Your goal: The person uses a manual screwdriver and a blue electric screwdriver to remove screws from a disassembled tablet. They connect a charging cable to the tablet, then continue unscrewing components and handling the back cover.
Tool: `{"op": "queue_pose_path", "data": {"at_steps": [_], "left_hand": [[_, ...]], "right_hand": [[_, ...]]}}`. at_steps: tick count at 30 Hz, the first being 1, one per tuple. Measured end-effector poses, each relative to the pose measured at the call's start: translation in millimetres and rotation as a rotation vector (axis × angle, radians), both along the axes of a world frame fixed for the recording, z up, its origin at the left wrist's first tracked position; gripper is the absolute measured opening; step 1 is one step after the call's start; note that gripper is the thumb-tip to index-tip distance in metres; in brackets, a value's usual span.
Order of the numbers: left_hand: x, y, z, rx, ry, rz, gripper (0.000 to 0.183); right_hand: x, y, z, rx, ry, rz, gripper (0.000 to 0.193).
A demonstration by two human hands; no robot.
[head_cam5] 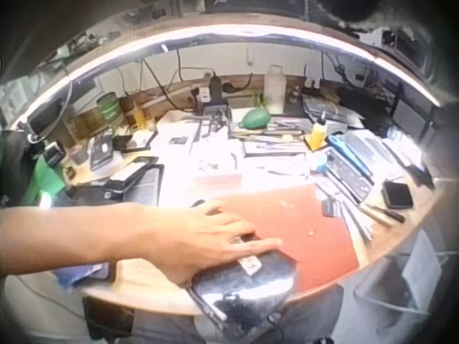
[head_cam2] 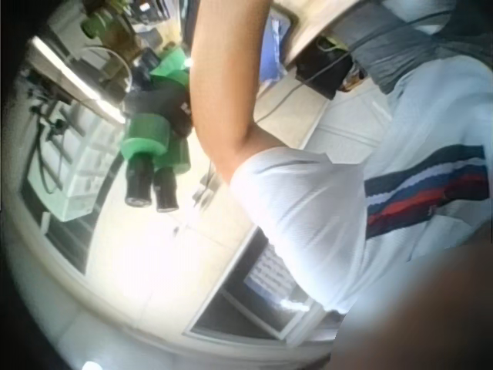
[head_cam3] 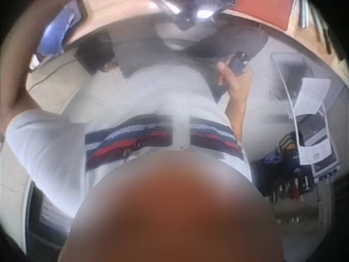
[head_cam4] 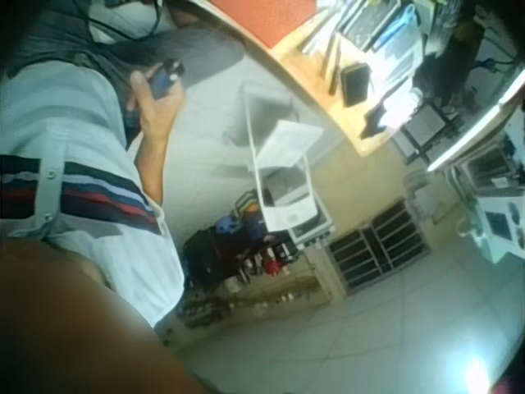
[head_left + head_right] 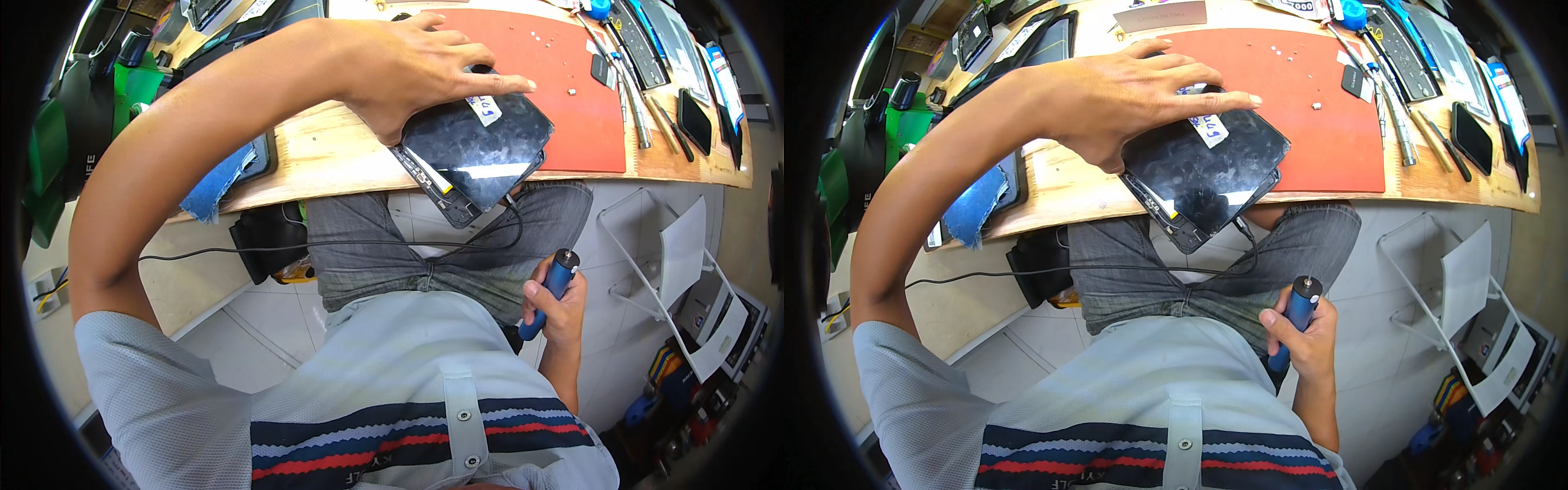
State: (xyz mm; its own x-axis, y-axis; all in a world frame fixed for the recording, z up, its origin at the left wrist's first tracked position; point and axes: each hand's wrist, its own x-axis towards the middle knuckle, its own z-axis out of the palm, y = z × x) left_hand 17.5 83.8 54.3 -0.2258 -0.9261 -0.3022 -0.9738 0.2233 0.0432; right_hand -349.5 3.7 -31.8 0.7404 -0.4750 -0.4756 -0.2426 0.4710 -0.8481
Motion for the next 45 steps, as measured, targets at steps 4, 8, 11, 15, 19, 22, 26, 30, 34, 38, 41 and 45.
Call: {"op": "queue_pose_path", "data": {"at_steps": [4, 8, 11, 15, 19, 22, 26, 30, 34, 38, 41, 45], "left_hand": [[1.8, -0.7, 2.9, -0.021, 0.011, -0.027, 0.152], [0.0, 1.0, 2.0, -0.009, 0.037, -0.023, 0.152], [-4.1, 5.3, -2.3, -0.076, -0.053, -0.049, 0.150], [-3.1, 2.6, -6.1, 0.013, -0.027, -0.020, 0.148], [-1.6, 8.4, -5.5, -0.007, -0.014, 0.047, 0.146], [-1.8, 15.1, -5.6, -0.113, -0.040, 0.090, 0.136], [-13.2, 24.1, -5.5, -0.212, 0.008, 0.214, 0.132], [-29.1, 27.6, -1.1, -0.184, 0.018, 0.253, 0.130], [-41.3, 19.9, -4.7, -0.248, 0.035, 0.308, 0.128], [-41.2, 11.4, -14.5, -0.159, 0.058, 0.350, 0.138], [-35.9, 12.7, -16.0, -0.228, 0.049, 0.301, 0.131], [-29.8, 13.2, -11.3, -0.171, 0.077, 0.307, 0.132]], "right_hand": [[2.7, 0.0, 0.8, 0.001, 0.002, 0.002, 0.022], [5.1, 0.7, 2.4, -0.001, 0.017, 0.020, 0.023], [6.0, 1.6, 3.1, 0.007, 0.022, 0.032, 0.022], [6.4, 0.2, 4.2, 0.012, 0.027, 0.068, 0.022], [5.3, -1.3, 6.9, 0.043, 0.011, 0.064, 0.021], [4.5, -1.9, 8.2, 0.089, -0.001, 0.046, 0.020], [3.8, -4.3, 9.6, 0.081, 0.055, 0.075, 0.022], [6.0, -7.0, 9.3, 0.064, 0.009, 0.123, 0.022], [7.3, -9.0, 10.2, 0.060, -0.025, 0.093, 0.023], [5.9, -9.2, 11.8, 0.010, -0.010, 0.115, 0.022], [4.6, -5.3, 12.3, 0.006, 0.002, 0.119, 0.023], [4.2, 2.1, 11.2, 0.018, 0.036, 0.165, 0.024]]}}
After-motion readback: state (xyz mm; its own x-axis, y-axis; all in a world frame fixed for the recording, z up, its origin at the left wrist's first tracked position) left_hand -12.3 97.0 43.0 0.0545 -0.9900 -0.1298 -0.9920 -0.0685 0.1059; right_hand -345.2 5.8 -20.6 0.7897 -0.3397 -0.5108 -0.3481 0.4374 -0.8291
